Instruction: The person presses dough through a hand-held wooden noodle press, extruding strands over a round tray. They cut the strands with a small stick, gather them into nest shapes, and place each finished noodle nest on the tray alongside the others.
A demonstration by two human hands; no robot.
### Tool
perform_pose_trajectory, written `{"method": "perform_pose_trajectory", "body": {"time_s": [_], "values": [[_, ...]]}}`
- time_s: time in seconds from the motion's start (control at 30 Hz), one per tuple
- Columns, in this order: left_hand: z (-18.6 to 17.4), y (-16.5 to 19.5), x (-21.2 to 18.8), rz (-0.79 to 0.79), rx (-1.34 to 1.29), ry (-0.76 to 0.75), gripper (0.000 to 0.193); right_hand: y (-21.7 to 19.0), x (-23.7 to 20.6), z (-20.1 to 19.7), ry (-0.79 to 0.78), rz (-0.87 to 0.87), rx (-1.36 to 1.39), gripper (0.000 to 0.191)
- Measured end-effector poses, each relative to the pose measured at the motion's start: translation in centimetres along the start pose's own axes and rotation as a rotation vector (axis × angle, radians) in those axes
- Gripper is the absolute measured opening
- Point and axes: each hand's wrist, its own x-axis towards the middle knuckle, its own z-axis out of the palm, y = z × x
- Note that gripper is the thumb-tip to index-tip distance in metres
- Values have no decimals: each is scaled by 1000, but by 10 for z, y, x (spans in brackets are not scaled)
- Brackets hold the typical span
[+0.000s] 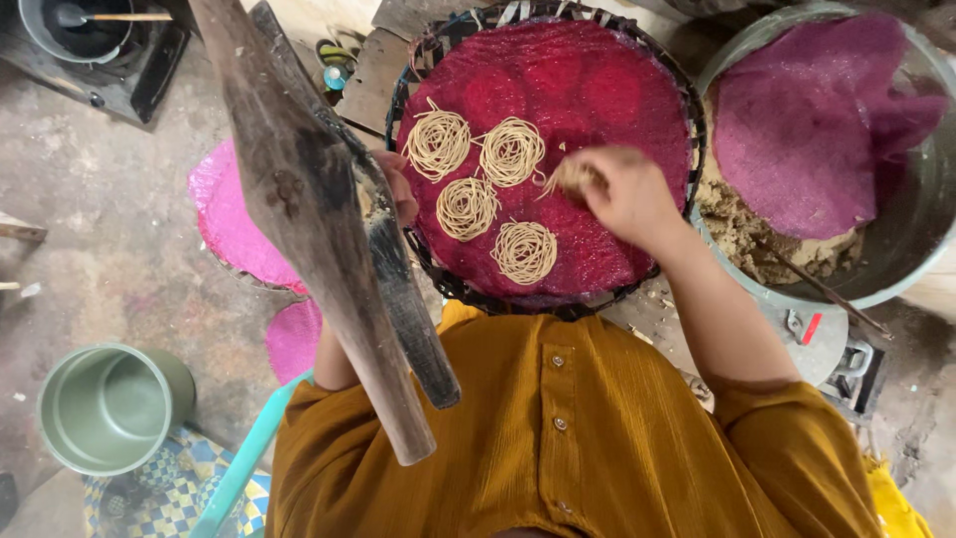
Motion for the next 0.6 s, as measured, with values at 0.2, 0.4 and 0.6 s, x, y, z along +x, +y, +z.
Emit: {"method": "perform_pose_trajectory", "body": {"time_s": [0.2, 0.4, 0.6], "values": [[10, -1, -1, -7, -8, -5, 36, 17, 35, 8, 154, -123, -228, 23], [7, 2, -5, -14, -4, 10, 36, -3, 21, 28, 28, -200, -191, 14], [5, 3, -5, -22, -18, 12, 36, -16, 11, 11, 10, -199, -118, 21]]}}
